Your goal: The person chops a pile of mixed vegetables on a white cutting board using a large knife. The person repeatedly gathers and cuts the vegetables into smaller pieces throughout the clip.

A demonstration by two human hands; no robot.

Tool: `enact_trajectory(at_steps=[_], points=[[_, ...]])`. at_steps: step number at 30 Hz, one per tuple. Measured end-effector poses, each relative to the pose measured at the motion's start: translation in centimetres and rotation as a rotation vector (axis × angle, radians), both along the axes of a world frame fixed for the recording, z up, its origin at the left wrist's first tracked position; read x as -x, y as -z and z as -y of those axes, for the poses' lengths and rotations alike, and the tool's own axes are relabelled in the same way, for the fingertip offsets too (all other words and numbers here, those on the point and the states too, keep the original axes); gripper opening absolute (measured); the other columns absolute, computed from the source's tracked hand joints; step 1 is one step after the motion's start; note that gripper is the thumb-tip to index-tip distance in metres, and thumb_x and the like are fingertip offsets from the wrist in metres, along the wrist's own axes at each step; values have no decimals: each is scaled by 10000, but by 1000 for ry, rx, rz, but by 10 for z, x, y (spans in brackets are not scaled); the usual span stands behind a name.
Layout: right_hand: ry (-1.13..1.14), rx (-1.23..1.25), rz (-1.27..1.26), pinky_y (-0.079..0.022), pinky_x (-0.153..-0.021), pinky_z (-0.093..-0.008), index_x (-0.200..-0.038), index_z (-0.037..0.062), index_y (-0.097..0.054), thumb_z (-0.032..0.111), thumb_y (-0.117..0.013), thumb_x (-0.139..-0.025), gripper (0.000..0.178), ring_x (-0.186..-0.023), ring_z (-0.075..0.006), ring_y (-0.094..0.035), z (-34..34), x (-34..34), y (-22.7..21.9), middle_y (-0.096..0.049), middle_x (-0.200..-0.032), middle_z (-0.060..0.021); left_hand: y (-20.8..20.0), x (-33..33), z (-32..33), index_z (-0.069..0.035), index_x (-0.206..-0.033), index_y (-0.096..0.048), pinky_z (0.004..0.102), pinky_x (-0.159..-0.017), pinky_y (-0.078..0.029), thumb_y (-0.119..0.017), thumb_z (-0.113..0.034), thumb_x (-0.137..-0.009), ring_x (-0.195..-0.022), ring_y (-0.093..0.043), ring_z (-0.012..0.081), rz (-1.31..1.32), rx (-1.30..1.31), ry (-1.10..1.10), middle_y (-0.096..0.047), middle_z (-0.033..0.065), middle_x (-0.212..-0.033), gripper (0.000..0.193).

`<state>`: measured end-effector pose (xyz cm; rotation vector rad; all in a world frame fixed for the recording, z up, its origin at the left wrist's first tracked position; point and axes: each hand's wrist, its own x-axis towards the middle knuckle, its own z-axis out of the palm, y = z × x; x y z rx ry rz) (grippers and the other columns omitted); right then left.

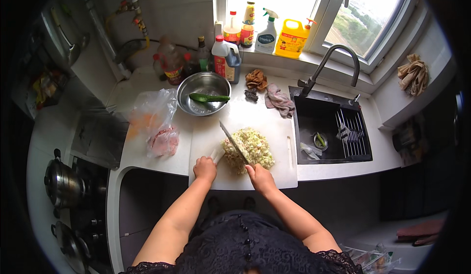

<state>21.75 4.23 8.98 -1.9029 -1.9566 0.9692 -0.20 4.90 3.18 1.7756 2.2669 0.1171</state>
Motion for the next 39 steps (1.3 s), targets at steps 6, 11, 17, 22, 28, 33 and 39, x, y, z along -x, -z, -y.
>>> enact_trajectory(at_steps=[6, 11, 17, 22, 28, 33, 39], points=[[-9, 44, 22, -441, -785, -513, -929, -19, -571, 539, -396, -913, 585, -920, -449, -571, -11, 8, -10, -614, -930, -288, 3, -2, 4, -48, -997, -631, 415, -796, -488, -621, -267, -827, -1017, -541, 278, 11, -2, -54, -580, 87, -1020, 278], [0, -14, -23, -439, -792, -507, -940, -22, -572, 539, -394, -913, 589, -927, -447, -569, -9, 0, 10, -615, -936, -285, 3, -3, 0, -57, -980, -637, 415, -797, -498, -639, -283, -810, -1000, -554, 290, 11, -34, -60, -587, 95, -979, 284], [-42, -28, -73, -438, -794, -506, -950, -20, -563, 549, -389, -911, 596, -929, -442, -570, -4, 7, -7, -620, -929, -273, 0, -4, 0, -46, -1012, -635, 410, -809, -489, -621, -265, -828, -1026, -542, 280, 10, 31, -62, -584, 85, -1040, 287], [9, 5, -14, -436, -740, -498, -851, -33, -550, 501, -436, -918, 550, -848, -458, -564, -8, 7, 15, -601, -840, -284, -9, -5, 1, -49, -994, -643, 406, -813, -490, -623, -266, -824, -1027, -544, 283, 21, 61, -66, -584, 87, -1043, 276], [-24, -52, -76, -434, -750, -499, -838, -42, -552, 507, -425, -919, 569, -868, -464, -560, -9, 20, 7, -599, -856, -294, -2, -1, -4, -48, -988, -641, 407, -814, -492, -619, -289, -832, -1027, -547, 282, 13, 36, -47, -585, 91, -1037, 288], [-37, 38, -45, -439, -786, -505, -926, -20, -565, 544, -401, -908, 588, -906, -456, -568, -22, 16, 11, -614, -910, -286, -6, -3, 1, -48, -984, -640, 411, -809, -491, -620, -282, -835, -1020, -548, 285, 13, 31, -58, -585, 95, -1034, 277], [-22, 9, -7, -443, -773, -508, -920, -23, -572, 542, -399, -910, 591, -893, -456, -574, -22, 13, 16, -613, -898, -291, -2, -4, 1, -56, -1045, -605, 415, -812, -485, -629, -276, -828, -1006, -553, 297, 9, 32, -46, -583, 98, -1028, 309]])
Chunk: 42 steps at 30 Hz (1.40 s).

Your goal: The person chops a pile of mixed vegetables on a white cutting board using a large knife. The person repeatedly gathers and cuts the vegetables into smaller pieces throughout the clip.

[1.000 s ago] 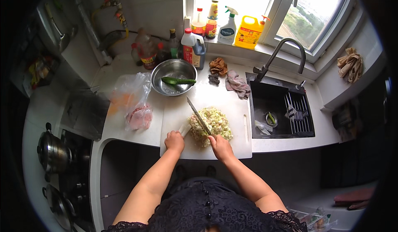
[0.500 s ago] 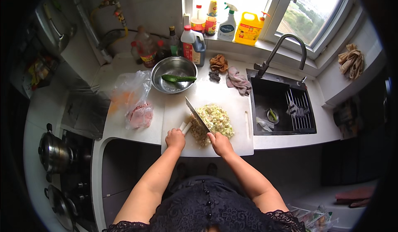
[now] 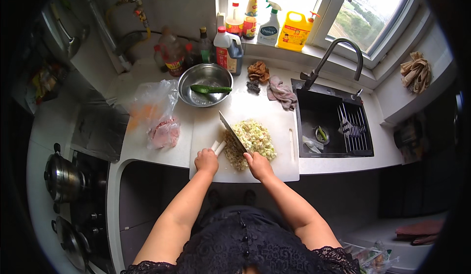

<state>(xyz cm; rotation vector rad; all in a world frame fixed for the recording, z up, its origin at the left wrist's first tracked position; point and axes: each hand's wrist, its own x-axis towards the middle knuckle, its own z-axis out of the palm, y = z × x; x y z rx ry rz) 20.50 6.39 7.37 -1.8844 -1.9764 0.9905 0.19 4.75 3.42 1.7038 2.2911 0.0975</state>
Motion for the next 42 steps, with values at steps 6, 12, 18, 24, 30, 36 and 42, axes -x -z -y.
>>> enact_trajectory(at_steps=[6, 12, 18, 24, 30, 36, 42], points=[[-26, -84, -99, -443, -772, -501, -912, -23, -579, 533, -411, -910, 581, -889, -450, -576, -2, -1, 1, -610, -902, -292, 3, -1, 6, -92, -1033, -549, 429, -779, -492, -671, -211, -776, -977, -553, 309, 38, -242, 92, -564, 95, -1008, 308], [-28, -8, -39, -436, -742, -499, -849, -22, -561, 517, -422, -916, 560, -848, -452, -565, -5, 0, 1, -603, -845, -276, 19, 8, 11, -103, -946, -539, 425, -740, -505, -706, -189, -731, -934, -554, 316, 40, -308, 98, -531, 93, -985, 286], [-63, -26, -37, -444, -774, -502, -895, -20, -567, 544, -400, -913, 588, -889, -451, -573, 0, 2, -3, -613, -886, -284, 12, 15, 16, -100, -910, -553, 425, -732, -506, -709, -199, -737, -926, -561, 309, 42, -297, 38, -530, 93, -968, 253], [-58, -6, -40, -432, -748, -495, -842, -24, -575, 528, -408, -917, 581, -852, -443, -568, -9, 1, -7, -607, -865, -276, 20, 20, 16, -98, -894, -558, 419, -699, -511, -729, -222, -731, -882, -580, 303, 55, -318, 40, -541, 84, -943, 267], [-73, 22, -38, -445, -762, -484, -904, -21, -578, 521, -408, -915, 569, -879, -440, -574, -6, -5, 5, -613, -882, -274, 21, 16, 14, -113, -858, -559, 414, -691, -492, -750, -215, -699, -825, -585, 299, 46, -335, 31, -550, 82, -897, 269], [-49, -44, -73, -447, -784, -487, -872, -28, -594, 510, -414, -916, 569, -885, -445, -578, 2, -1, -6, -617, -883, -282, 18, 14, 14, -98, -887, -553, 413, -665, -517, -736, -227, -721, -800, -605, 305, 19, -288, 58, -548, 103, -900, 279], [-64, 53, -64, -444, -785, -489, -886, -39, -586, 532, -405, -913, 599, -900, -443, -576, -8, -2, -10, -613, -904, -287, 19, 17, 10, -108, -876, -540, 415, -654, -507, -755, -240, -696, -776, -604, 306, -23, -267, 40, -554, 98, -876, 310]])
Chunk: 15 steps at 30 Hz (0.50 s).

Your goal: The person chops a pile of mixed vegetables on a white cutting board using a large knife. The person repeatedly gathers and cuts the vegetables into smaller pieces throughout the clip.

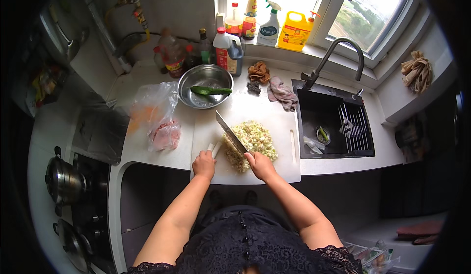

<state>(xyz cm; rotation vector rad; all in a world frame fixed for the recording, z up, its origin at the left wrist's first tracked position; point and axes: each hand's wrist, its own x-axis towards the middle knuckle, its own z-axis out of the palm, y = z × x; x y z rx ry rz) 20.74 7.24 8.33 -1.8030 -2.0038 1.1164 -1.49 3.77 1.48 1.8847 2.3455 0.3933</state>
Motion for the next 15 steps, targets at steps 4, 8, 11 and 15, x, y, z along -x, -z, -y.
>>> enact_trajectory(at_steps=[4, 8, 11, 15], points=[[4, -47, -28, -445, -778, -490, -875, -39, -588, 530, -411, -913, 597, -893, -443, -575, 7, 2, 11, -610, -889, -287, -3, -4, -1, -102, -893, -540, 419, -649, -517, -743, -239, -713, -776, -611, 308, -12, 25, 10, -548, 105, -889, 304], [4, -13, -8, -444, -752, -491, -843, -28, -574, 522, -419, -915, 577, -854, -450, -573, 0, -1, 10, -608, -854, -280, -6, -4, -2, -99, -901, -539, 420, -643, -523, -735, -249, -723, -778, -617, 306, -19, 57, 12, -548, 105, -895, 304], [37, -114, -17, -441, -723, -484, -786, -24, -569, 502, -433, -919, 559, -817, -443, -574, 9, 3, 2, -606, -813, -265, 1, -1, 1, -98, -895, -536, 423, -638, -524, -731, -265, -728, -774, -620, 302, -17, 32, 5, -550, 103, -896, 307], [34, 17, 3, -446, -765, -490, -885, -22, -580, 529, -415, -913, 576, -874, -450, -575, 4, -4, 10, -613, -881, -283, 1, -3, -4, -109, -876, -533, 424, -638, -508, -750, -256, -702, -756, -608, 308, -19, 17, -13, -556, 99, -883, 315]])
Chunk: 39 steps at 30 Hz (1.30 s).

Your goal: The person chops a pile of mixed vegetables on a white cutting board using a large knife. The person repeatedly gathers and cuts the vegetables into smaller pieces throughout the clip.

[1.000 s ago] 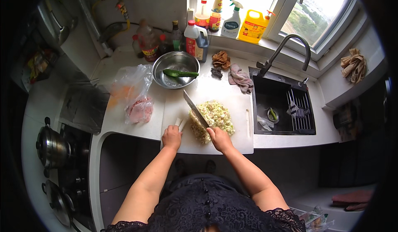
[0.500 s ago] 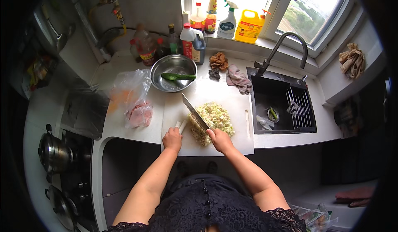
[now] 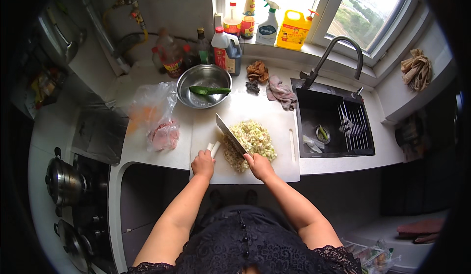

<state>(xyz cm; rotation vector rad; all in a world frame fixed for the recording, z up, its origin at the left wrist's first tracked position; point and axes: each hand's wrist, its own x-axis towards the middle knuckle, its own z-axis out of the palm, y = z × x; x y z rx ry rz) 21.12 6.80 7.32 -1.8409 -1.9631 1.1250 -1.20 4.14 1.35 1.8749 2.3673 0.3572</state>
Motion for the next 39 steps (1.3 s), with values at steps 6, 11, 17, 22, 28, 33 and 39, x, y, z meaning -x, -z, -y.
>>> enact_trajectory(at_steps=[6, 11, 17, 22, 28, 33, 39], points=[[-22, -61, 41, -443, -778, -490, -906, -17, -586, 536, -413, -911, 580, -895, -447, -574, 2, 2, -6, -614, -906, -282, 1, -1, 3, -107, -888, -532, 424, -633, -514, -746, -271, -707, -757, -616, 306, -7, 8, 5, -558, 100, -883, 325], [-8, 20, 39, -442, -781, -495, -907, -18, -587, 543, -409, -910, 588, -897, -449, -573, -3, 0, -11, -614, -898, -285, -6, 0, 2, -99, -903, -537, 417, -644, -525, -735, -276, -725, -781, -628, 300, -1, 47, 19, -557, 101, -894, 319], [28, -57, 6, -439, -757, -503, -849, -16, -580, 537, -418, -908, 579, -861, -452, -571, 0, -3, -3, -611, -862, -280, -11, -2, 0, -95, -910, -538, 415, -647, -524, -732, -270, -731, -784, -628, 298, -8, 61, 11, -557, 102, -896, 317], [1, -88, 18, -439, -760, -500, -845, -19, -572, 527, -423, -908, 569, -870, -449, -570, 2, 1, -21, -613, -860, -271, -5, 1, 2, -95, -904, -540, 415, -635, -525, -735, -272, -727, -765, -629, 298, -18, 41, 10, -559, 100, -885, 316], [-5, -20, 42, -439, -770, -494, -883, -20, -586, 527, -419, -909, 573, -879, -445, -573, -2, -2, -15, -614, -886, -275, -7, -1, 2, -93, -889, -542, 413, -632, -524, -735, -274, -726, -752, -629, 302, -19, 42, 23, -561, 103, -881, 311], [-34, -112, 3, -443, -780, -488, -870, -24, -588, 532, -410, -911, 585, -881, -444, -574, 0, 4, -5, -614, -890, -275, -3, -1, 2, -95, -894, -539, 411, -634, -527, -734, -287, -725, -756, -631, 300, -25, 38, 30, -560, 102, -885, 322], [-25, -31, 14, -440, -769, -490, -889, -9, -578, 549, -399, -909, 586, -879, -439, -572, -1, -3, -13, -614, -891, -273, 0, 3, 2, -109, -871, -526, 421, -624, -511, -759, -282, -689, -740, -620, 302, -14, 30, 1, -559, 99, -872, 342]])
